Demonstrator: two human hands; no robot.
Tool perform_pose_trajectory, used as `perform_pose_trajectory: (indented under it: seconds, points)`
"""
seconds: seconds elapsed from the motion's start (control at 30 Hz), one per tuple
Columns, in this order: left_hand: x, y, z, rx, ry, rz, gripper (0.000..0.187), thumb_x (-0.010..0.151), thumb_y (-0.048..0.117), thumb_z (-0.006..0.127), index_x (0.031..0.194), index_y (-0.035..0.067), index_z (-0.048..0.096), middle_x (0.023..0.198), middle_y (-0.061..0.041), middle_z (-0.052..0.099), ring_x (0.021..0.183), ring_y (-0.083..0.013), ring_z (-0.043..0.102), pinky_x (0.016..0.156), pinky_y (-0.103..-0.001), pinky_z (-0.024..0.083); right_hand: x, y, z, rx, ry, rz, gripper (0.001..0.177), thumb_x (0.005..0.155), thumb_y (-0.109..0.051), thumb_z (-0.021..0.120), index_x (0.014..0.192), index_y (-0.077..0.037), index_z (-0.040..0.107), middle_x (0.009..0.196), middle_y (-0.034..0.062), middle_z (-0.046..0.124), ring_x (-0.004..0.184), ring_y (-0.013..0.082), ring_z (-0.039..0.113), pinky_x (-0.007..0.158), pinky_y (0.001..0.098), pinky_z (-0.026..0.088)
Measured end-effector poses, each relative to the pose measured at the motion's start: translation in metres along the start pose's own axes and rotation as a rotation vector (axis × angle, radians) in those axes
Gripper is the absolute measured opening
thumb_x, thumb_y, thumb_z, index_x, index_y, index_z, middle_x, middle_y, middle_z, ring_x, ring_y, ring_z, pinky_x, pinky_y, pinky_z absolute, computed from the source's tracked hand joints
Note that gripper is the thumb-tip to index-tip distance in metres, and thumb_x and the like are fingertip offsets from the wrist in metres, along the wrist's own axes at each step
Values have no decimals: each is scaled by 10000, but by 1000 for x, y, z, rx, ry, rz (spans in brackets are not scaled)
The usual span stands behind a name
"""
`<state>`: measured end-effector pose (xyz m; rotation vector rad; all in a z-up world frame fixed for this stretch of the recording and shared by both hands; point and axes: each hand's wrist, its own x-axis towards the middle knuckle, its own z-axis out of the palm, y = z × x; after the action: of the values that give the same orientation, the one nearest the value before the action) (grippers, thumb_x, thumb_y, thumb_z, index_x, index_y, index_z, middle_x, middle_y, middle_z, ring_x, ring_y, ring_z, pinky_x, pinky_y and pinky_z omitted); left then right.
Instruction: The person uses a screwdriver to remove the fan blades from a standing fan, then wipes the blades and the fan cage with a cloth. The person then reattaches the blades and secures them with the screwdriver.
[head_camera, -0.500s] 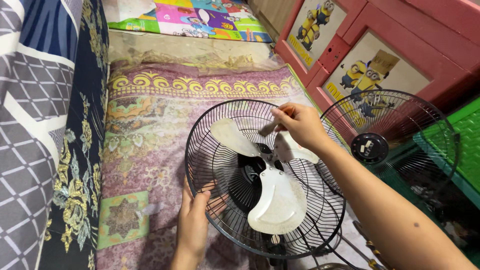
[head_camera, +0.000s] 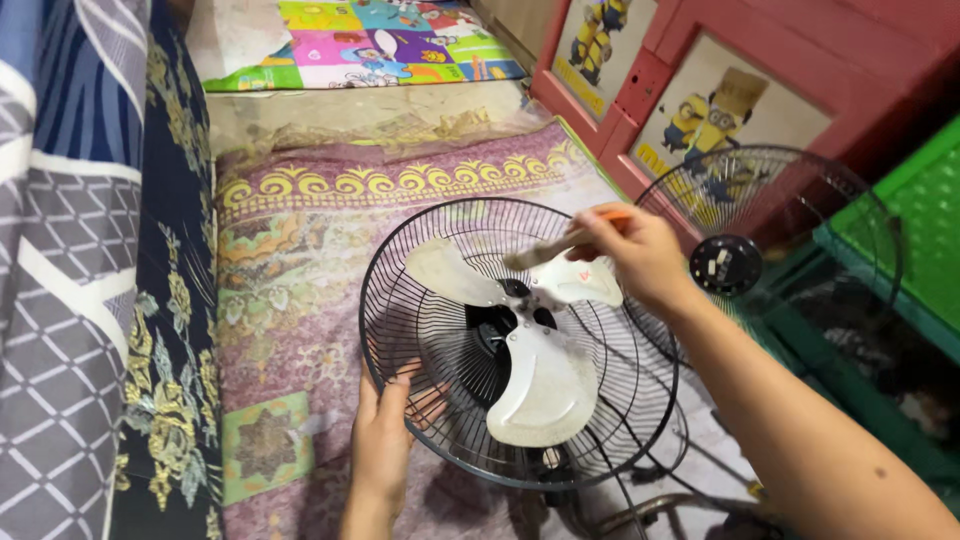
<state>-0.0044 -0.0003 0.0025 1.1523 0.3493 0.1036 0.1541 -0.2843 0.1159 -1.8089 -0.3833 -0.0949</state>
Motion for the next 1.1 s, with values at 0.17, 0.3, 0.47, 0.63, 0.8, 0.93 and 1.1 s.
perform_pose_trajectory:
  seconds: [0.17, 0.3, 0.47, 0.63, 0.8, 0.93, 1.1]
  points:
    - [-20, 24, 14, 716, 280, 451, 730, 928, 230, 597, 1571, 83, 286, 1426, -167, 532, 1243, -314, 569, 1033, -421, 434, -48, 9, -25, 317, 282, 99, 285, 1042, -228, 594, 1093, 49, 644, 966, 125, 743, 772, 181, 743, 734, 302, 609]
    - [-52, 41, 44, 1284, 259, 874, 493, 910, 320, 661, 1362, 142, 574, 1380, -147, 610, 1254, -328, 590, 1116, -482, 375, -61, 27, -13, 375, 199, 233, 296, 1021, -242, 594, 1075, 42, 652, 906, 135, 751, 721, 185, 749, 678, 297, 606]
    - [-78, 37, 99, 1505, -49, 402, 596, 885, 502, 661, 1380, 170, 630, 1229, -94, 679, 1051, -285, 661, 1080, -500, 334, -68, 31, -21, 12, 389, -69, 269, 1041, -221, 641, 1040, 44, 684, 876, 112, 752, 744, 142, 724, 675, 265, 596]
    - [-89, 37, 103, 1518, -29, 258, 567, 853, 477, 679, 1360, 231, 618, 1156, -37, 726, 1023, -255, 686, 1061, -447, 363, -71, 5, -9, 380, 232, 118, 220, 960, -221, 647, 1008, -9, 675, 830, 48, 747, 684, 134, 748, 637, 270, 633]
    - [-96, 8, 75, 1447, 17, 614, 555, 870, 432, 714, 1344, 152, 647, 1125, -121, 725, 1064, -300, 666, 1016, -482, 384, -96, -15, -20, -183, 463, -65, 288, 996, -267, 687, 1012, 19, 718, 821, 91, 760, 717, 139, 741, 640, 281, 580]
    - [-89, -8, 71, 1393, 56, 715, 544, 930, 430, 654, 1400, 159, 619, 1197, -82, 690, 1156, -276, 614, 1034, -504, 379, -108, -63, -51, -102, 364, -162, 298, 984, -263, 708, 1024, 32, 694, 846, 88, 755, 752, 138, 759, 655, 266, 635]
    - [-115, -7, 72, 1577, -173, 736, 499, 974, 535, 521, 1426, 324, 548, 1476, -20, 508, 1357, -223, 454, 1056, -580, 324, -115, -143, -97, -9, 264, -17, 274, 992, -262, 680, 1070, 0, 695, 864, 66, 747, 732, 136, 756, 641, 275, 593]
